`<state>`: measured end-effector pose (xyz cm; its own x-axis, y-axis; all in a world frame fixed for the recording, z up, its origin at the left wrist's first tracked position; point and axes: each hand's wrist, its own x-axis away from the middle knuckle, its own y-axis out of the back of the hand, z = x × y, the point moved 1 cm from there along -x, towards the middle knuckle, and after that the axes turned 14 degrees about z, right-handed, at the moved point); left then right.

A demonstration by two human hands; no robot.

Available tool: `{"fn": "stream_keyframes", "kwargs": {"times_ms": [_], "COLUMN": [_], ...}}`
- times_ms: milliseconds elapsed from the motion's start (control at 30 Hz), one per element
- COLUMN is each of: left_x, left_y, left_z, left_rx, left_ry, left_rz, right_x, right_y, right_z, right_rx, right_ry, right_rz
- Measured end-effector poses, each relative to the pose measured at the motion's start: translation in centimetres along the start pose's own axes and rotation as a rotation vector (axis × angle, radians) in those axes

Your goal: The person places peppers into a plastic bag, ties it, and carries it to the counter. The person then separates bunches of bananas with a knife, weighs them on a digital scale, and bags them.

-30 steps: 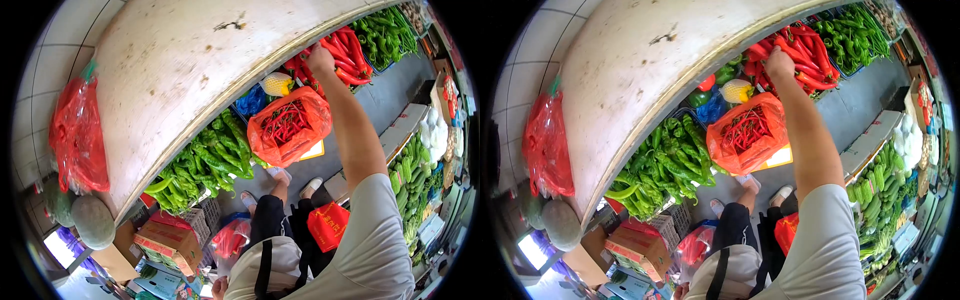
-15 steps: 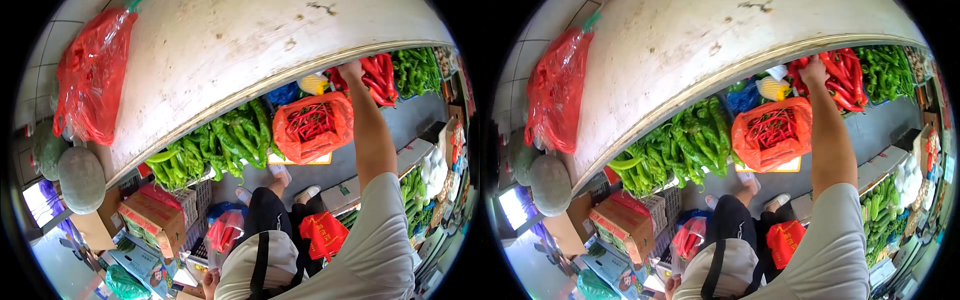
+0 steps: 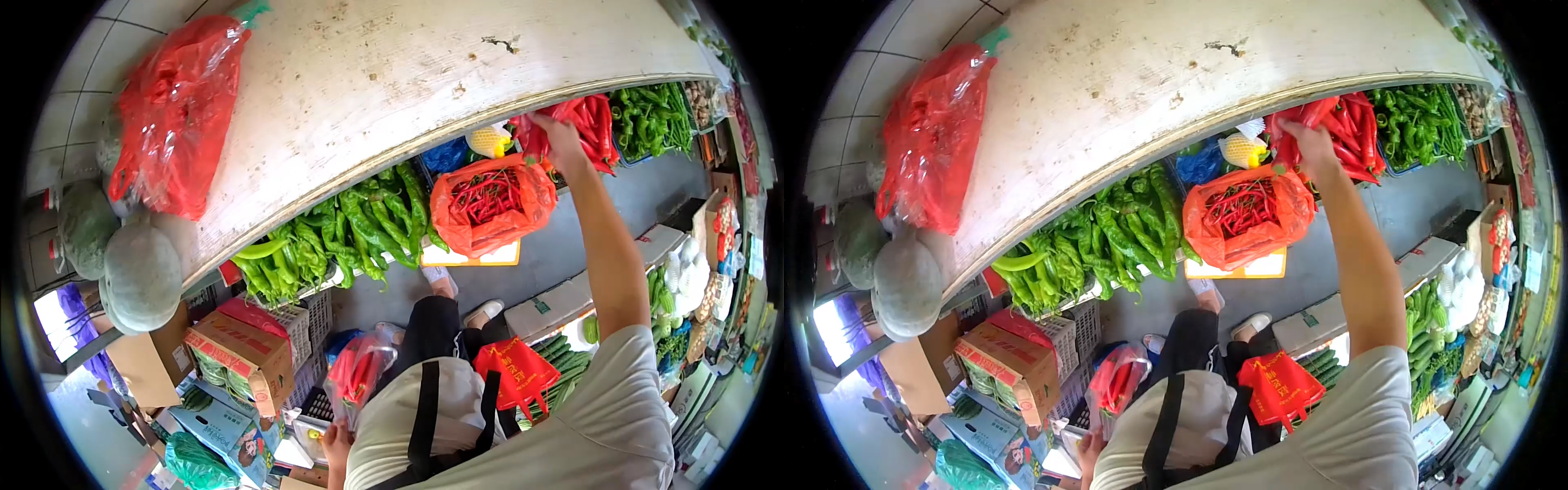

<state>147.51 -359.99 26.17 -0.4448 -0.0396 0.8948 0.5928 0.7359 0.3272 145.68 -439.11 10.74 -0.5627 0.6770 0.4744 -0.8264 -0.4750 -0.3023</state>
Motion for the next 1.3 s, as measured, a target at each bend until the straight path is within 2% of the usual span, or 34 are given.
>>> {"fn": "stream_keyframes", "kwargs": {"times_ms": [67, 100, 133, 200, 233, 300, 367, 400, 433, 467, 533, 567, 600, 633, 667, 700, 767, 800, 833, 867, 900, 933, 1000, 1067, 1133, 1200, 1233, 1267, 1300], "left_x": [0.5, 0.5, 0.6, 2.7, 3.3, 5.5, 5.5, 6.7, 7.6, 7.6, 8.8, 9.6, 9.9, 10.5, 11.1, 11.9, 13.2, 13.5, 13.8, 14.2, 14.3, 14.3, 13.9, 12.9, 13.0, 13.7, 13.3, 13.2, 12.9], "left_y": [-2.0, -2.0, -1.8, -2.5, -2.1, -2.8, -1.2, -1.8, -6.7, -1.9, -2.3, -2.0, -1.5, -0.8, -0.4, -0.1, 1.3, 1.9, 2.6, 3.6, 4.2, 4.9, 6.5, 8.6, 9.5, 10.3, 11.3, 12.4, 13.5], "left_z": [-5.1, -6.3, -7.1, -10.6, -11.4, -13.7, -11.6, -13.0, -12.1, -13.6, -14.7, -14.9, -15.0, -14.6, -14.6, -14.7, -13.8, -13.2, -12.2, -11.2, -10.3, -9.1, -5.8, -1.8, 0.8, 2.7, 4.1, 5.5, 7.1], "left_rx": [0.417, 0.478, 0.543, 0.585, 0.631, 0.685, 0.836, 0.852, 0.992, 0.904, 0.899, 0.87, 0.896, 0.899, 0.897, 0.933, 0.98, 0.998, 1.014, 1.033, 1.019, 1.009, 1.07, 1.123, 1.164, 1.132, 1.202, 1.341, 1.347], "left_ry": [-0.067, -0.135, -0.203, -0.277, -0.278, -0.329, -0.358, -0.38, -0.433, -0.477, -0.505, -0.506, -0.532, -0.58, -0.631, -0.65, -0.707, -0.744, -0.755, -0.77, -0.779, -0.788, -0.816, -0.816, -0.816, -0.772, -0.821, -0.866, -0.911], "left_rz": [-0.004, 0.052, 0.104, 0.162, 0.28, 0.317, 0.45, 0.47, 0.529, 0.601, 0.608, 0.618, 0.602, 0.686, 0.768, 0.795, 0.818, 0.865, 0.838, 0.812, 0.764, 0.714, 0.669, 0.637, 0.575, 0.416, 0.362, 0.278, 0.235], "right_x": [4.7, 7.7, 10.0, 15.3, 17.5, 23.1, 26.9, 28.5, 28.8, 31.3, 33.2, 33.9, 33.9, 34.7, 35.2, 35.8, 38.0, 38.6, 39.2, 40.2, 41.3, 41.9, 42.7, 42.4, 42.4, 44.8, 46.0, 47.3, 48.7], "right_y": [-1.7, -3.8, -4.8, -8.0, -9.2, -14.3, -18.4, -19.7, -18.9, -23.6, -26.5, -27.6, -29.3, -30.7, -31.9, -33.3, -36.5, -37.2, -37.4, -37.9, -38.6, -39.4, -40.1, -40.5, -40.1, -41.4, -42.4, -43.8, -45.0], "right_z": [-0.4, -0.6, -1.7, -3.6, -5.2, -5.7, -5.6, -5.6, -7.8, -6.0, -6.2, -6.1, -5.6, -5.4, -6.1, -7.4, -4.7, -6.1, -8.8, -10.9, -11.8, -12.6, -13.8, -13.4, -14.9, -15.3, -15.5, -15.9, -16.1], "right_rx": [-0.173, -0.231, -0.307, -0.363, -0.378, -0.393, -0.463, -0.518, -0.369, -0.555, -0.469, -0.458, -0.157, 0.145, 0.16, 0.097, 0.578, 0.584, 1.113, 1.593, 1.728, 1.728, 1.728, 1.763, 1.841, 1.971, 1.757, 1.753, 1.525], "right_ry": [-0.128, -0.245, -0.345, -0.472, -0.456, -0.525, -0.681, -0.774, -0.818, -0.711, -0.617, -0.638, -0.434, -0.212, -0.214, -0.205, 0.278, 0.283, 0.546, 0.805, 0.852, 0.871, 0.796, 0.511, 0.541, 0.612, 0.807, 0.818, 0.88], "right_rz": [0.355, 0.277, 0.412, 0.354, 0.427, 0.451, 0.555, 0.599, 0.65, 0.674, 0.812, 0.835, 1.069, 1.281, 1.317, 1.445, 1.829, 1.863, 1.689, 1.415, 1.372, 1.41, 1.419, 1.432, 1.418, 1.59, 1.704, 1.742, 1.815]}}
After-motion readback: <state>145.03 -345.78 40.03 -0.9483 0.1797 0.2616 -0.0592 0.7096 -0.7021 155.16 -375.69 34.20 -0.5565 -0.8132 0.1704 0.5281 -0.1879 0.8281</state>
